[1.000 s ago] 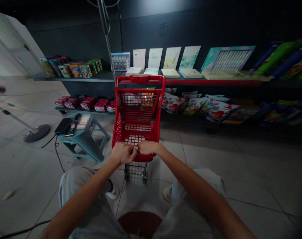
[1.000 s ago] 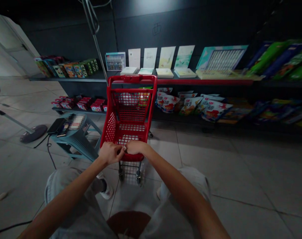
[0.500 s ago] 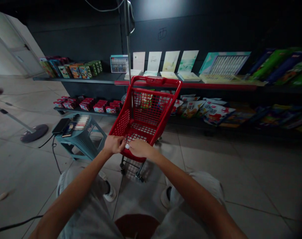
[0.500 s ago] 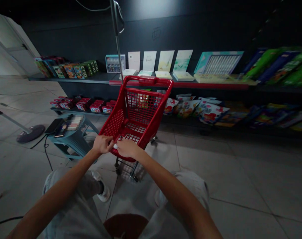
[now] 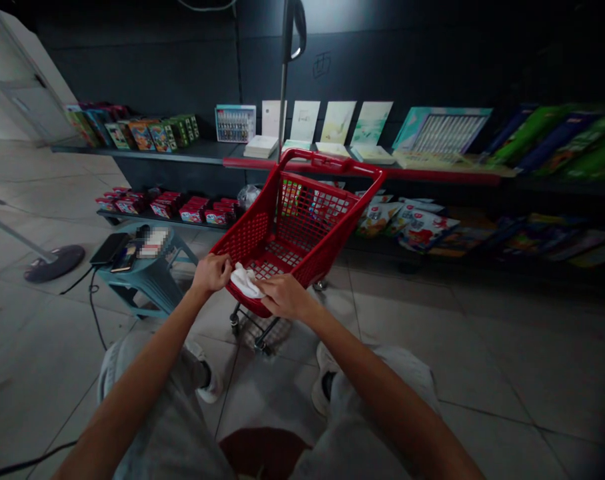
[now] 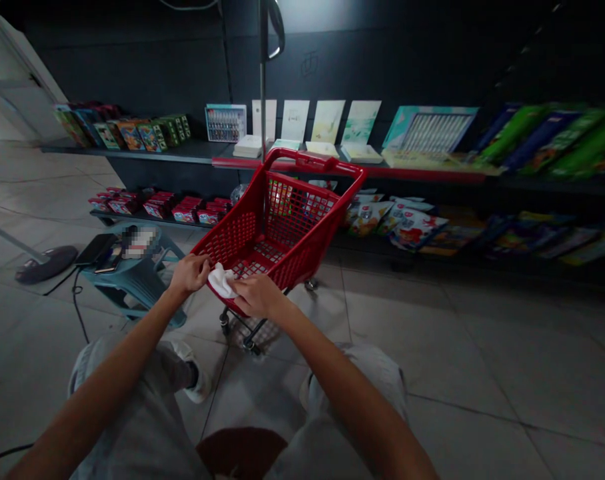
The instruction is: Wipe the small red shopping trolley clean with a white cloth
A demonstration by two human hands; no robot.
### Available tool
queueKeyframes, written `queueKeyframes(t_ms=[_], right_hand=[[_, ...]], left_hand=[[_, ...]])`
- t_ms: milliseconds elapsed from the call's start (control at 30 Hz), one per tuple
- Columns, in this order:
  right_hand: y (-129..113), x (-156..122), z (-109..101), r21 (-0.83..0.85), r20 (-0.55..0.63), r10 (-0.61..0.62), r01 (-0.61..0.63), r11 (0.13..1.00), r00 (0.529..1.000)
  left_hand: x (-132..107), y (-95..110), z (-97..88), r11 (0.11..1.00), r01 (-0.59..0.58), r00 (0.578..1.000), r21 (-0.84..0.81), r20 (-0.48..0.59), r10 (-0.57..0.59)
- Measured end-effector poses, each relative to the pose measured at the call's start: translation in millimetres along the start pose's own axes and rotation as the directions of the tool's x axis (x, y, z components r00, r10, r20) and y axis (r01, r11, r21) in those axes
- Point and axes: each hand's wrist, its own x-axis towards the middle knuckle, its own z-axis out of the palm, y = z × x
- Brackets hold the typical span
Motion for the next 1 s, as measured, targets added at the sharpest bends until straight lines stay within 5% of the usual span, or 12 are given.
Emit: queueKeyframes(t_ms=[233, 433, 633, 1000], right_hand=[[3.5, 6.2, 13.6, 0.238, -0.263, -0.129, 0.194, 0.952, 0.956], [-7.9, 13.5, 12.1, 0.250, -0.169, -0.093, 0.134, 0.959, 0.981], [-14.4, 22.3, 21.0, 0.179, -0.182, -0.099, 0.132, 0.975, 0.978], [-8.3, 20.7, 12.0, 0.151, -0.120, -0.154, 0.171, 0.974, 0.981]], left_hand=[[-11.5, 5.0, -3.8, 0.978, 0.107, 0.972, -0.179, -0.189, -0.141], [-38.5, 31.6, 8.8, 0.939, -0.051, 0.983, -0.340, -0.184, -0.013], [-40.9, 15.1, 22.2, 0.954, -0.090, 0.990, -0.285, -0.134, 0.053], [-31.4, 2.7, 17.9, 0.945, -0.029, 0.992, -0.326, -0.125, -0.013]])
